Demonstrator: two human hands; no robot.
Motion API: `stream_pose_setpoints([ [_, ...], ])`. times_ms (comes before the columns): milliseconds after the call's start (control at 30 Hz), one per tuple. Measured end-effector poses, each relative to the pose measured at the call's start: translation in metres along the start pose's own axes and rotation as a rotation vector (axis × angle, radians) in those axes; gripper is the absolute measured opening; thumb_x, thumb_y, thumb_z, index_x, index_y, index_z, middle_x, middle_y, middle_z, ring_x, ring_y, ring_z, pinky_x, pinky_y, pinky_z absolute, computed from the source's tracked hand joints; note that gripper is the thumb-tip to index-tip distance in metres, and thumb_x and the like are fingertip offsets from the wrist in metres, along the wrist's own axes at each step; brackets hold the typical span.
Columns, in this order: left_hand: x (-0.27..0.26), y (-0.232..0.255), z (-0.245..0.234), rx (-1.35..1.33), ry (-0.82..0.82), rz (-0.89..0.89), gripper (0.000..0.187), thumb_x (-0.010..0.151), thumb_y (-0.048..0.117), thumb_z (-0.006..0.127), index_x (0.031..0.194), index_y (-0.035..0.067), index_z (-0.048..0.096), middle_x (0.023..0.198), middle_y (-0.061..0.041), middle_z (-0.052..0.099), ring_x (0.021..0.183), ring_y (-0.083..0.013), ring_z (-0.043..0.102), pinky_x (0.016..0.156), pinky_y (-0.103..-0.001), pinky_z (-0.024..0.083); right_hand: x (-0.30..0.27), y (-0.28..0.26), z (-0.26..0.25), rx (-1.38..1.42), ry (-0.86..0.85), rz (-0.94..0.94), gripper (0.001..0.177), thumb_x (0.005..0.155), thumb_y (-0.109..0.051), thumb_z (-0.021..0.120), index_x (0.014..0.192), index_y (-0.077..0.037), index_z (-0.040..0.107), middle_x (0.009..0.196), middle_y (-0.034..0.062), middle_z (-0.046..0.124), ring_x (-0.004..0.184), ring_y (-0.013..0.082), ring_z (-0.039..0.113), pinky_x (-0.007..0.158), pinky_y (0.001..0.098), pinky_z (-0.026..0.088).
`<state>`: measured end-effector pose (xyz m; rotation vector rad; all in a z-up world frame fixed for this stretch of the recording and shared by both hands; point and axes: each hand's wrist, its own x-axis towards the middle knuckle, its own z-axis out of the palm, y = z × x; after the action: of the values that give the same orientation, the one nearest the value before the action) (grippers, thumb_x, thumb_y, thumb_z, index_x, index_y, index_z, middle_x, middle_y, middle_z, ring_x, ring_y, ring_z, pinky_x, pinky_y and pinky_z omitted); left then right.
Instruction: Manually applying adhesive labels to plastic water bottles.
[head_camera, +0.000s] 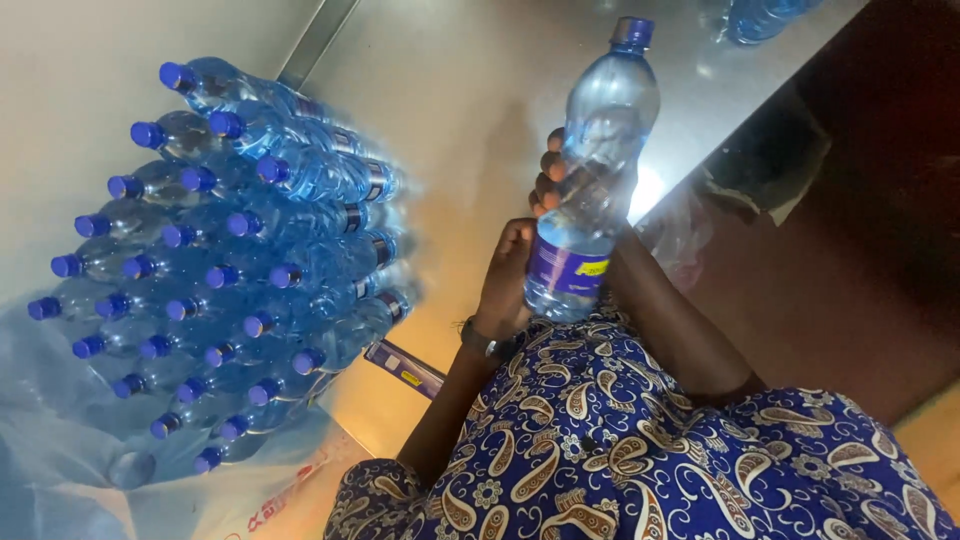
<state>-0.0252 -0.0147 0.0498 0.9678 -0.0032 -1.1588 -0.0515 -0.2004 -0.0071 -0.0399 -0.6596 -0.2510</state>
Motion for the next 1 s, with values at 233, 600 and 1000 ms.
stream_pose_setpoints([
  [233,-0.045,0.045,0.020,0.881,0.191,0.488,0.050,0.120,0.039,0.049,0.148,0.002,0.067,0.141,-0.028,0.072,0.135,-0.0469,0.068,0.116,-0.056,0.053,0.003,0.012,0.019,-0.371,0.207,0.062,0.086,0.085,-0.028,0.088,0.155,-0.003,0.045,0.137,0.0206,0.066,0.125,0.0408,0.069,0.109,0.0608,0.049],
  [600,-0.008,-0.010,-0.062,-0.071,0.041,-0.006,0.102,0.111,0.081,0.023,0.169,0.000,0.047,0.160,-0.028,0.059,0.140,-0.0416,0.065,0.125,-0.058,0.045,-0.011,0.048,0.017,-1.083,0.660,0.348,0.084,0.057,-0.003,0.100,0.136,0.001,0.071,0.117,0.0185,0.079,0.101,0.0316,0.078,0.081,0.0464,0.064],
  [1000,-0.125,-0.069,-0.242,0.767,1.044,0.044,0.030,0.105,0.044,0.073,0.129,0.026,0.075,0.118,-0.007,0.080,0.111,-0.0306,0.079,0.095,-0.048,0.065,0.075,0.132,-0.020,-1.946,0.287,0.483,0.078,0.081,-0.014,0.095,0.149,-0.004,0.057,0.135,0.0227,0.066,0.127,0.0495,0.065,0.106,0.0574,0.054],
])
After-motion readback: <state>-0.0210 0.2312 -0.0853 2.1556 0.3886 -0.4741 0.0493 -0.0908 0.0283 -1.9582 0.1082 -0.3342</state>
